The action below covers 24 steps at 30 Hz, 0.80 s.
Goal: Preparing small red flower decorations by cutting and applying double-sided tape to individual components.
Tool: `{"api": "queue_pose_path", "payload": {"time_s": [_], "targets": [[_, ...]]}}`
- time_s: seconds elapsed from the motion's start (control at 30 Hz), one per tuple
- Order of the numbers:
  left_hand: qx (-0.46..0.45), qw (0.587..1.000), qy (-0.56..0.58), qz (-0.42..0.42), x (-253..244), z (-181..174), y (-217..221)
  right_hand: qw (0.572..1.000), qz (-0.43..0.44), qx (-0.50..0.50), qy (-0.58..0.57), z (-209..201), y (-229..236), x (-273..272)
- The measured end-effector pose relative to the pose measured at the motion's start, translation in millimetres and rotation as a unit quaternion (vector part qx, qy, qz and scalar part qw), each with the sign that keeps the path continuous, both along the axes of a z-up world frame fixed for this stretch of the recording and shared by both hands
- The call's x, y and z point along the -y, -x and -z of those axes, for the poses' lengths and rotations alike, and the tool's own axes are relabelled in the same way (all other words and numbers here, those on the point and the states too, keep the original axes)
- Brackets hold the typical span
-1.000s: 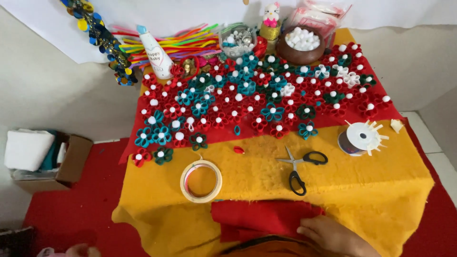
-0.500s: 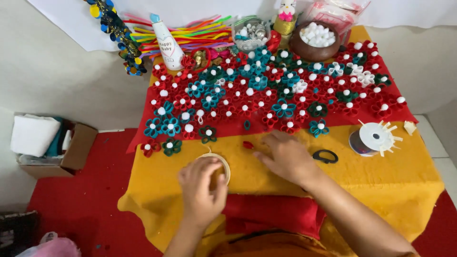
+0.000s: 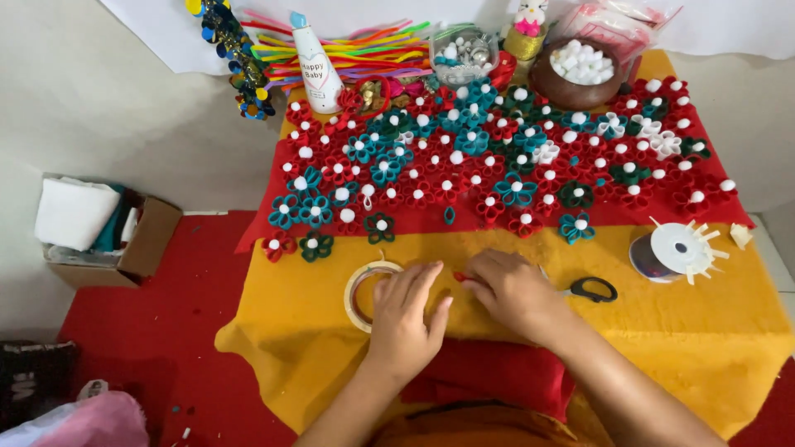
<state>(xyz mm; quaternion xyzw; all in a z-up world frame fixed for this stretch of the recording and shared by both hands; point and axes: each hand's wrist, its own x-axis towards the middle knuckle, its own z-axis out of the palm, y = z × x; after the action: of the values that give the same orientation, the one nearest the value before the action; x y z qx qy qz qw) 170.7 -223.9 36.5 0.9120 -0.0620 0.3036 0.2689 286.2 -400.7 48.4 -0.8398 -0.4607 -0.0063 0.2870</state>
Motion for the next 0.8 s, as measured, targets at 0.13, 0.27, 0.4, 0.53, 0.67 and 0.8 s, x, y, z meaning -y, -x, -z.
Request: {"api": "queue_pose_path", "payload": {"time_s": [0.13, 0.27, 0.4, 0.53, 0.67, 0.8], "targets": [[-0.019, 0.998, 0.008, 0.063, 10.4, 2.9, -4.6, 0.999, -0.013, -0.015, 0.028, -20.0, 22.7, 23.5], [-0.043, 0.995, 0.01, 0.092, 25.9, 13.3, -15.2, 0.999, -0.001, 0.028, 0.024, -10.9, 28.1, 41.9], [-0.048, 0.992, -0.006, 0.115, 44.2, 19.4, -28.4, 0.997, 0.037, 0.059, 0.024, 9.2, 23.1, 58.1], [-0.092, 0.986, -0.018, 0.137, 50.0, 23.4, -47.2, 0.98, 0.09, 0.179, 0.011, 34.7, 4.3, 61.9], [-0.095, 0.984, -0.025, 0.151, 48.4, 33.2, -54.5, 0.99, 0.088, 0.11, -0.024, 17.9, 10.2, 59.4], [-0.087, 0.982, 0.03, 0.167, 43.9, 34.8, -59.9, 0.989, 0.099, 0.105, -0.036, 23.9, 10.2, 64.3]]}}
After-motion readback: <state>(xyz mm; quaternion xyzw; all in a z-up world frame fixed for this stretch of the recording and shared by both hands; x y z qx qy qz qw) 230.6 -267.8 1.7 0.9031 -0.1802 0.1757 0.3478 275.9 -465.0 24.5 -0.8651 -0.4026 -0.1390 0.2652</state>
